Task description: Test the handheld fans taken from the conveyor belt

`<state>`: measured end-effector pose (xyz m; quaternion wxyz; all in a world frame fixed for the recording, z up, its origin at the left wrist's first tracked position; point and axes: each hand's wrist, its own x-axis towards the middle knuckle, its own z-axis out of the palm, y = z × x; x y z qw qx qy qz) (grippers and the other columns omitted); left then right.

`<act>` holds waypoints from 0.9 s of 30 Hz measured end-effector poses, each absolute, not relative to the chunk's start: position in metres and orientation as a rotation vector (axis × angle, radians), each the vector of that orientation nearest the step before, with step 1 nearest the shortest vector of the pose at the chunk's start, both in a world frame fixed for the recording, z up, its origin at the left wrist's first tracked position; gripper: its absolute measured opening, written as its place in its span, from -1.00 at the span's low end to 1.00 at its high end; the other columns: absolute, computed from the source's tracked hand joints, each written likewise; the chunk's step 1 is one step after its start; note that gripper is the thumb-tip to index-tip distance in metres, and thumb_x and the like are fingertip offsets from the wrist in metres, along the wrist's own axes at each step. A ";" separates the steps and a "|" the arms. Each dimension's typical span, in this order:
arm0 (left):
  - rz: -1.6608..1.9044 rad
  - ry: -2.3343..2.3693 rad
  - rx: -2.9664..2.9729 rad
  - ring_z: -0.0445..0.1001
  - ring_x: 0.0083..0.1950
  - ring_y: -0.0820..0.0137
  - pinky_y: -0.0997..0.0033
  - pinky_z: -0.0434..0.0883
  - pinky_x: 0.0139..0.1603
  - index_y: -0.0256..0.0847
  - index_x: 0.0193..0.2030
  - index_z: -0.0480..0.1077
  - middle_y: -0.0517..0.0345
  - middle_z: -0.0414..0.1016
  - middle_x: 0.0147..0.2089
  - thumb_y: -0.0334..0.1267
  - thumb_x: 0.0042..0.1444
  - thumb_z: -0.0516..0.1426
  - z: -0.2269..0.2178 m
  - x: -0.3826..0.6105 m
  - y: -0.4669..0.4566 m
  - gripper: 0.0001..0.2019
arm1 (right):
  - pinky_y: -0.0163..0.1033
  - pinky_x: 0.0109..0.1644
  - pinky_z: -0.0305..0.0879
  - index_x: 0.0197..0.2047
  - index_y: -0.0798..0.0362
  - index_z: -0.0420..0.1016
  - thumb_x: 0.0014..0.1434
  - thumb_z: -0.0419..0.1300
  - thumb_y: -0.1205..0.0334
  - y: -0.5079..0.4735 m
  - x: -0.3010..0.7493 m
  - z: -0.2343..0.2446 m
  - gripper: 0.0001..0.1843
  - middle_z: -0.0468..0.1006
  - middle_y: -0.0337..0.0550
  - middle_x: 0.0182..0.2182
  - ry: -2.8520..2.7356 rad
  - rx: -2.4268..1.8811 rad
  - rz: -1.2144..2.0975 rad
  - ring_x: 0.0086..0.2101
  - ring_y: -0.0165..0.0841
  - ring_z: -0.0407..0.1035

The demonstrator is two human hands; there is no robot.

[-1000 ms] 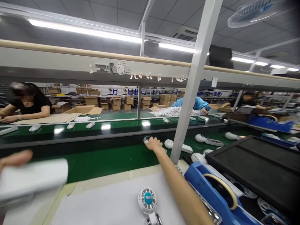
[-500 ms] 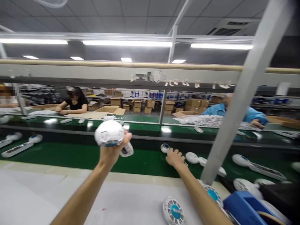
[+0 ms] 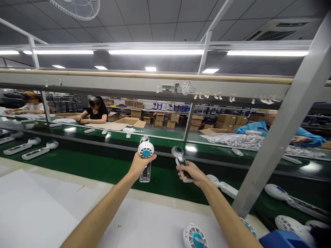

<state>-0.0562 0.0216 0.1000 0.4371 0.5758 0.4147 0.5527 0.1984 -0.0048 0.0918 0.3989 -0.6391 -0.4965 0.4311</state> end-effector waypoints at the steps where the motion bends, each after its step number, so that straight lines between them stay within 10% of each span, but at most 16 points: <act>1: 1.339 1.076 1.423 0.54 -0.17 0.21 0.31 0.44 -0.15 -0.29 -0.23 0.53 0.04 0.60 -0.28 -0.01 -0.14 0.40 0.093 -0.055 0.026 -0.58 | -0.25 -0.26 0.53 -0.10 0.02 0.25 0.15 0.23 0.14 -0.010 0.193 0.104 -0.70 0.53 -0.18 -0.30 -1.235 -1.520 1.107 -0.35 -0.38 0.52; 10: 1.112 1.559 1.550 0.52 -0.04 0.29 0.14 0.46 0.02 -0.28 0.05 0.40 0.02 0.51 -0.01 -0.13 0.26 0.18 0.030 -0.068 0.070 -0.68 | -0.15 -0.21 0.58 0.20 -0.05 0.22 0.09 0.16 0.41 -0.079 0.165 0.181 -0.40 0.55 -0.19 -0.22 -1.112 -0.928 1.168 -0.30 -0.32 0.55; 22: 0.747 2.152 2.091 0.16 0.23 -0.26 -0.23 0.15 0.15 -0.51 0.01 0.40 -0.50 0.28 0.11 -0.25 0.13 0.06 0.031 -0.094 0.065 -0.61 | -0.19 -0.28 0.52 0.36 -0.14 -0.03 0.07 0.24 0.32 -0.114 0.171 0.202 -0.14 0.52 -0.26 -0.22 -1.229 -0.749 1.038 -0.31 -0.32 0.53; 27: 0.786 1.872 2.317 0.19 0.24 -0.10 -0.11 0.16 0.21 -0.28 0.06 0.43 -0.27 0.31 0.14 -0.31 0.13 0.08 0.062 -0.048 0.040 -0.65 | -0.19 -0.32 0.47 0.37 -0.11 -0.07 0.08 0.22 0.32 -0.115 0.180 0.205 -0.14 0.58 -0.19 -0.24 -1.257 -0.692 1.050 -0.38 -0.31 0.51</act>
